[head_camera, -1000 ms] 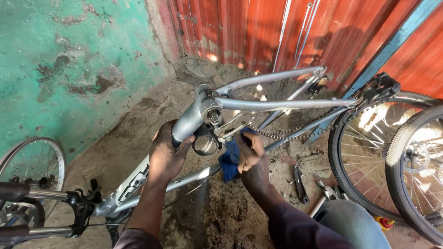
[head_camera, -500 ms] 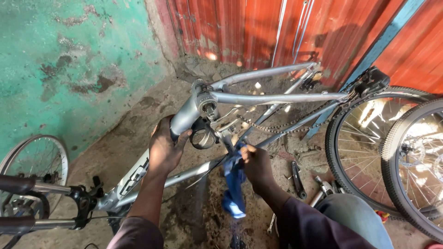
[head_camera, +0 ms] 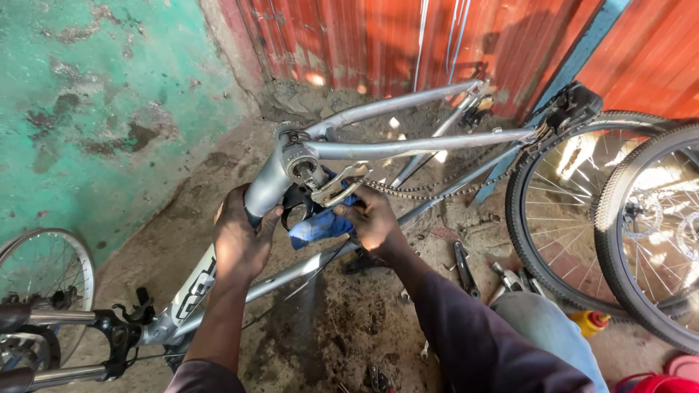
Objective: Cleaning a bicycle frame and components using a cloth, screwdriver, and cleaning solution
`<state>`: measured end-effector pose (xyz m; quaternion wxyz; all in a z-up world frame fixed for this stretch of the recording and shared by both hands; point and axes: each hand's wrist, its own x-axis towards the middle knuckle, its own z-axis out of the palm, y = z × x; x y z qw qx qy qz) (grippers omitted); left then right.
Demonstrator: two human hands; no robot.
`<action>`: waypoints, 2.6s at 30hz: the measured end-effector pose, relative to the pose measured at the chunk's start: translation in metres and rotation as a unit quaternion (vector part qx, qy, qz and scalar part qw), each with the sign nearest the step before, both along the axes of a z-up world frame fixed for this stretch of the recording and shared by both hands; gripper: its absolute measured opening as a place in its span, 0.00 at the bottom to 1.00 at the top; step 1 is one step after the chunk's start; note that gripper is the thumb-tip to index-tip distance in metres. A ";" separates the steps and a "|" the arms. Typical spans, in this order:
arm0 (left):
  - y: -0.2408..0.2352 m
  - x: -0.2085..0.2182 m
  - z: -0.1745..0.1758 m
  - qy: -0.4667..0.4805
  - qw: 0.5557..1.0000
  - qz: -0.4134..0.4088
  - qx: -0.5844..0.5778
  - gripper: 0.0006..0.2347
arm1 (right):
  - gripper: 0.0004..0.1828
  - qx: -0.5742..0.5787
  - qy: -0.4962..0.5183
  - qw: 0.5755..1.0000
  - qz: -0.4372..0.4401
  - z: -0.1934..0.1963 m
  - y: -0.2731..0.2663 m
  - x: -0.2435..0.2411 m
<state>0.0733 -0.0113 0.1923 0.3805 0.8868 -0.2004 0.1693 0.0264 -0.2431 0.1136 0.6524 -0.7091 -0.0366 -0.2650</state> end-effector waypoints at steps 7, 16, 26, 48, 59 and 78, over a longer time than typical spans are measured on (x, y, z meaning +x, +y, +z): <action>0.001 0.001 0.002 -0.027 1.000 -0.009 -0.002 0.26 | 0.10 0.102 -0.069 0.980 -0.153 0.009 0.020 -0.010; -0.008 -0.010 0.000 0.027 0.999 0.030 0.023 0.27 | 0.09 0.449 0.007 0.873 -0.190 0.022 0.034 -0.034; -0.013 -0.013 0.007 -0.082 0.996 0.040 -0.020 0.34 | 0.21 0.473 0.069 0.878 -0.025 0.075 0.053 -0.042; -0.081 -0.037 -0.030 -0.208 0.955 0.005 0.212 0.29 | 0.19 0.389 0.093 0.897 0.188 -0.049 0.007 0.008; -0.093 -0.029 -0.026 -0.263 0.956 0.006 0.129 0.13 | 0.19 0.187 -0.028 0.976 -0.109 0.011 0.039 0.001; -0.079 -0.026 -0.047 -0.185 0.972 0.035 0.140 0.28 | 0.15 0.204 -0.066 0.942 -0.257 -0.013 0.067 -0.007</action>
